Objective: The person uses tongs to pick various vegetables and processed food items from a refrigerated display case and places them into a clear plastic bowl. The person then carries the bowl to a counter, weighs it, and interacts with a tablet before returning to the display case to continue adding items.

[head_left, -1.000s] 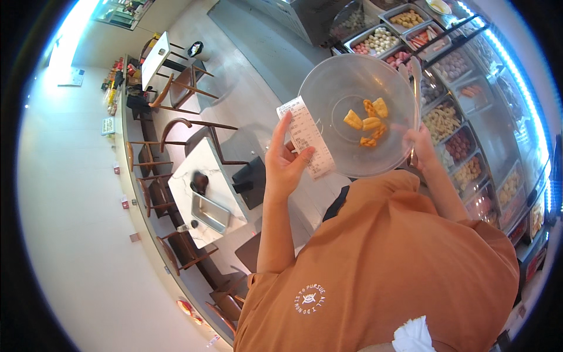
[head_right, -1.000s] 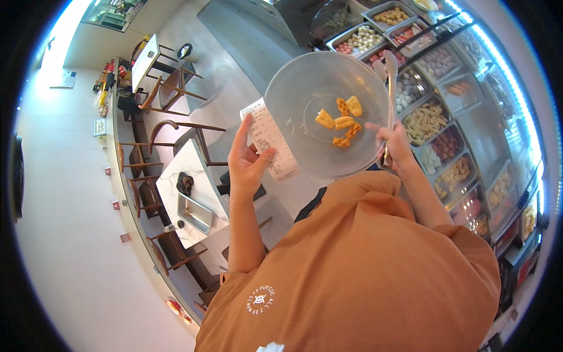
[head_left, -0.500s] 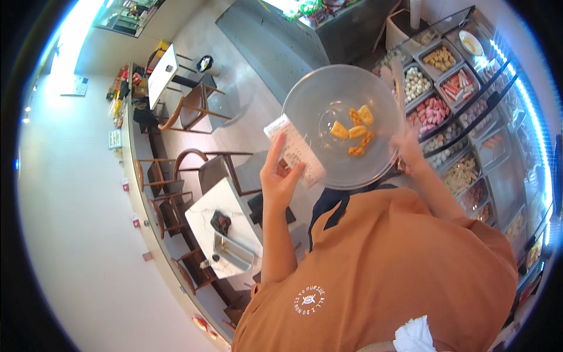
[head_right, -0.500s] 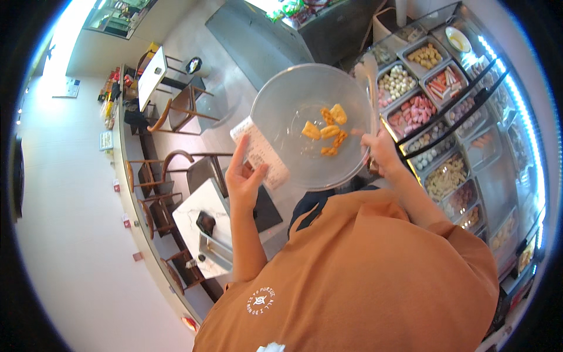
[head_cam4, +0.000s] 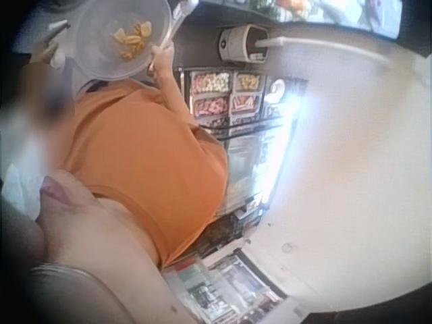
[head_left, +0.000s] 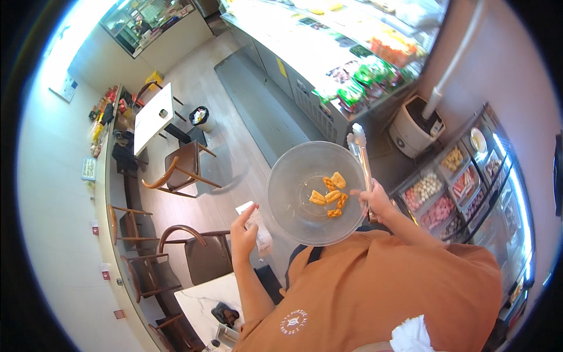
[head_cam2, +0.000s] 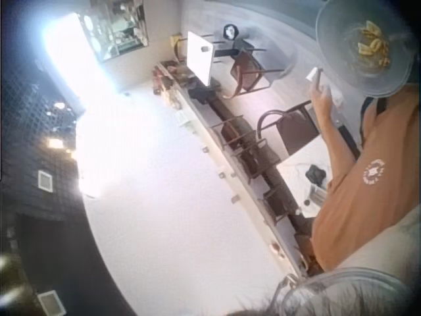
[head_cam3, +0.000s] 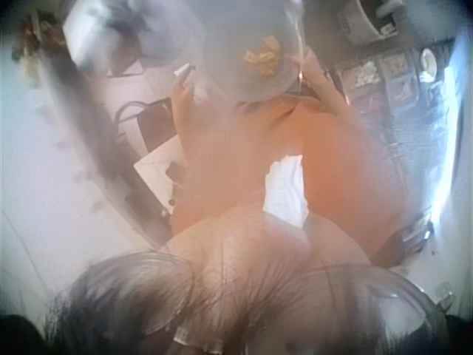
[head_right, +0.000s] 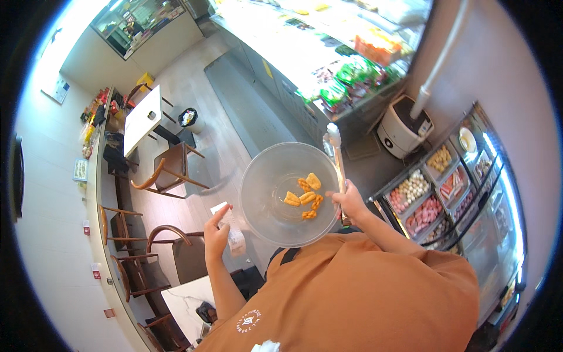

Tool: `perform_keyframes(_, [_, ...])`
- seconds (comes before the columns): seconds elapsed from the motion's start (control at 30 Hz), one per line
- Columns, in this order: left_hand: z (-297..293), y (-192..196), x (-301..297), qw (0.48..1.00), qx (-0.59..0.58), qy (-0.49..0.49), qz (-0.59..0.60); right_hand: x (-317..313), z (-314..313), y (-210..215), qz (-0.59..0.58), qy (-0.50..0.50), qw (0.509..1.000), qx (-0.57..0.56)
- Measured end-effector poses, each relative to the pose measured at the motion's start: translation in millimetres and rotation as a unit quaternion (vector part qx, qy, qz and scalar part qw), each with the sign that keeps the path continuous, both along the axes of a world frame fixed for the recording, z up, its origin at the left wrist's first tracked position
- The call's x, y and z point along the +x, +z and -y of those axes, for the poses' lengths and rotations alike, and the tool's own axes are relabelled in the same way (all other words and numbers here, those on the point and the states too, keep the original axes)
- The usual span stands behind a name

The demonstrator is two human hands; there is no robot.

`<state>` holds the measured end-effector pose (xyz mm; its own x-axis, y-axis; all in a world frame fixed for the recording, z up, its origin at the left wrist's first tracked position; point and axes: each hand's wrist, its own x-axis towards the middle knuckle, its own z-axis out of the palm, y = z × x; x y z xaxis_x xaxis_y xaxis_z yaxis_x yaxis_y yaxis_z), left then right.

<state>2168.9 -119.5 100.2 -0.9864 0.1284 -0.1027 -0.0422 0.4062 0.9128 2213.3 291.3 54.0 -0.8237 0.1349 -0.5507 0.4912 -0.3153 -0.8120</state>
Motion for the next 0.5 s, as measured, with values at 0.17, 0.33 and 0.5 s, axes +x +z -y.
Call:
perform_keyframes(0.17, [65,-36,-251,0.987,-0.07,-0.055,0.133,-220,85,-1,-0.036,-0.025,0.999,-0.022])
perform_keyframes(0.33, [32,-87,-477,0.943,0.189,-0.055,0.267,-450,92,-20,-0.059,-0.056,0.997,-0.014])
perform_keyframes(0.5, [-8,-133,-739,0.92,0.244,-0.018,0.305,-715,46,-65,-0.051,-0.043,0.997,-0.041])
